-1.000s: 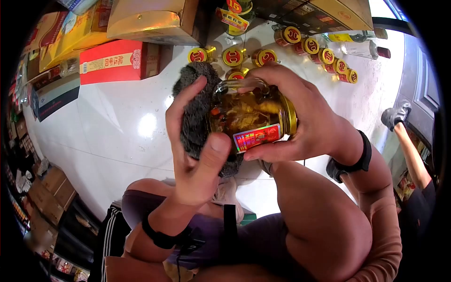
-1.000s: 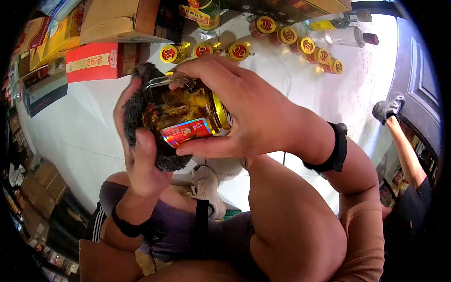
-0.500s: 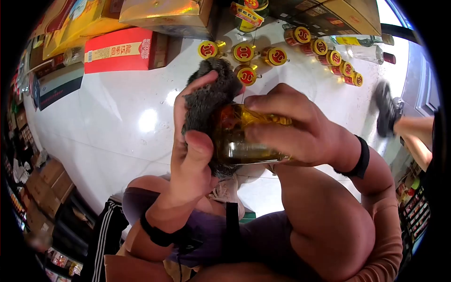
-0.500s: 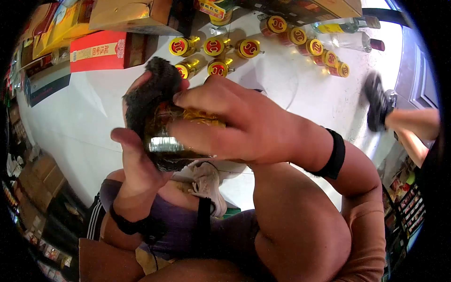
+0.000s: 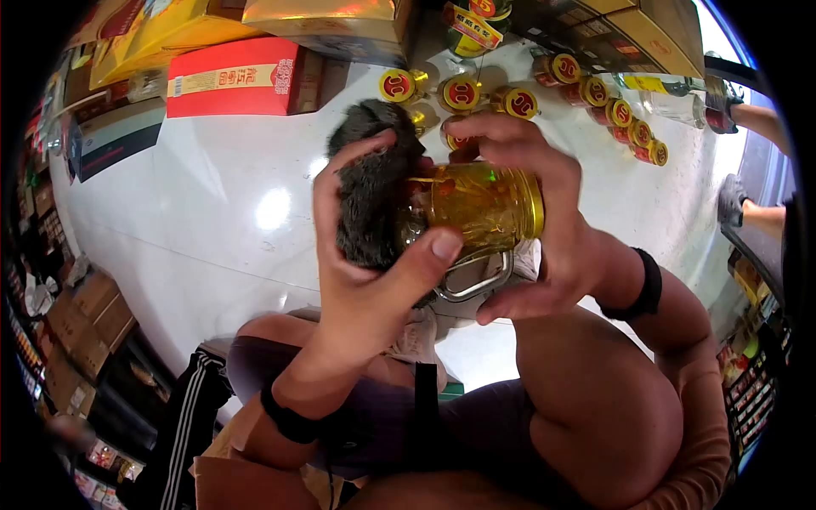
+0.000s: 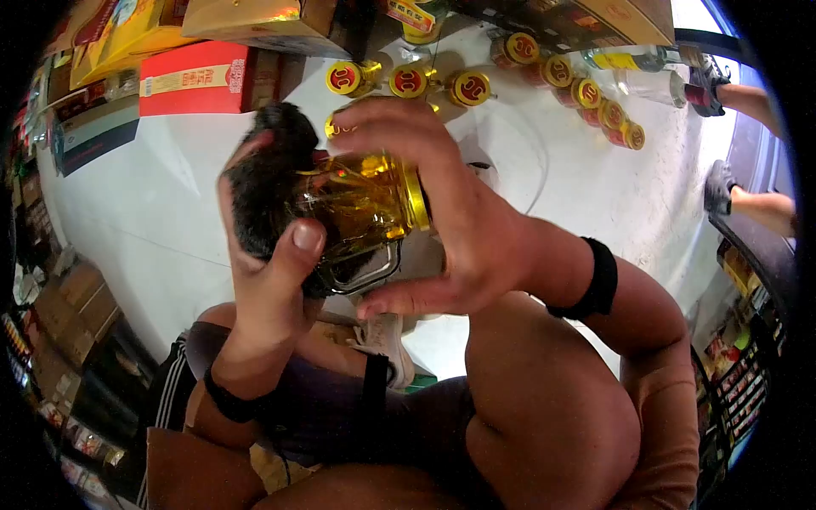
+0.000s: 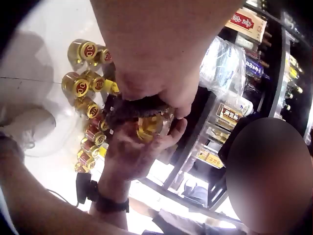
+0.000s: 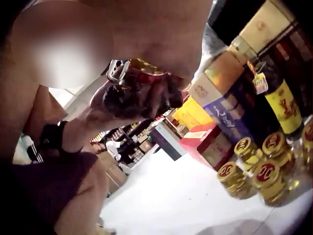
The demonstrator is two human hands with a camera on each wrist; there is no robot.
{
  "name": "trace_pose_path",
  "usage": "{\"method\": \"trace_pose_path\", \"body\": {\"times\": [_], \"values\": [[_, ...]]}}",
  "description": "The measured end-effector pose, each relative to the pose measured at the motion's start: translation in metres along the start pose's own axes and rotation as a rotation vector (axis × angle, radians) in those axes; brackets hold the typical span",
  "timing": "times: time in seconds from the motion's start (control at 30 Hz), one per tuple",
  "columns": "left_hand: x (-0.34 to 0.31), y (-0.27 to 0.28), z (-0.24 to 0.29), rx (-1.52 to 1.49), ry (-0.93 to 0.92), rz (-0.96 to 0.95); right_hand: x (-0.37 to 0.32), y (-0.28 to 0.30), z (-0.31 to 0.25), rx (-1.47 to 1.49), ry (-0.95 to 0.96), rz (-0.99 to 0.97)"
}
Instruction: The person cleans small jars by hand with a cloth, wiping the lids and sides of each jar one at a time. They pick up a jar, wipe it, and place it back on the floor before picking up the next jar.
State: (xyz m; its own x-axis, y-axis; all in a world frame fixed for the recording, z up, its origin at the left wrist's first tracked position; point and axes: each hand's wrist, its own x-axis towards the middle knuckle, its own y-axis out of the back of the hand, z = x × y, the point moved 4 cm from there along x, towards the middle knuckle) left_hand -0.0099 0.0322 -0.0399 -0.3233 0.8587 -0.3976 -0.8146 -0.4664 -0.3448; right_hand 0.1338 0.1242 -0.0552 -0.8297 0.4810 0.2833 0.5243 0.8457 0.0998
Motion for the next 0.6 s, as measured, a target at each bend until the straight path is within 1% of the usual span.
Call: {"method": "trace_pose_path", "body": {"times": [0.03,0.07,0.1,0.17,0.2,0.23,0.3,0.33,0.37,0.4,0.47,0.5,0.53,0.57,0.6], "values": [[0.000,0.001,0.005,0.097,-0.120,-0.022,-0.001,-0.003,0.004,0.093,-0.111,0.060],[-0.001,0.003,0.006,0.113,-0.182,-0.032,-0.002,-0.013,0.012,0.379,-0.320,0.142],[-0.001,0.005,0.004,0.116,-0.183,-0.031,-0.002,-0.014,0.009,0.381,-0.318,0.142],[-0.002,0.007,0.006,0.336,-0.310,0.016,-0.001,-0.014,0.005,0.342,-0.336,0.097],[-0.002,0.005,0.006,0.271,-0.258,0.044,0.000,-0.013,0.007,0.295,-0.302,0.042],[-0.002,0.006,0.004,0.271,-0.259,0.044,-0.001,-0.013,0.010,0.294,-0.302,0.042],[-0.001,0.006,-0.002,0.179,-0.231,-0.008,-0.003,-0.007,0.010,0.247,-0.180,0.101],[0.000,0.007,-0.002,0.177,-0.232,-0.006,-0.003,-0.004,0.010,0.178,-0.136,0.094],[0.000,0.005,0.000,0.185,-0.241,-0.093,-0.004,-0.002,0.011,0.178,-0.137,0.093],[0.000,0.003,0.001,0.193,-0.250,-0.182,-0.005,-0.001,0.011,0.123,-0.097,0.098],[0.000,0.003,-0.001,0.219,-0.250,-0.199,-0.007,0.002,0.008,0.017,-0.032,0.105],[0.000,0.002,-0.001,0.246,-0.254,-0.216,-0.005,0.005,0.009,0.016,-0.032,0.109],[0.000,0.001,-0.002,0.250,-0.226,-0.162,-0.003,0.007,0.006,-0.043,0.008,0.108],[-0.001,-0.001,-0.001,0.251,-0.226,-0.164,-0.002,0.009,0.004,-0.102,0.048,0.106],[-0.001,-0.002,-0.002,0.235,-0.193,-0.137,-0.002,0.011,0.002,-0.103,0.048,0.107]]}}
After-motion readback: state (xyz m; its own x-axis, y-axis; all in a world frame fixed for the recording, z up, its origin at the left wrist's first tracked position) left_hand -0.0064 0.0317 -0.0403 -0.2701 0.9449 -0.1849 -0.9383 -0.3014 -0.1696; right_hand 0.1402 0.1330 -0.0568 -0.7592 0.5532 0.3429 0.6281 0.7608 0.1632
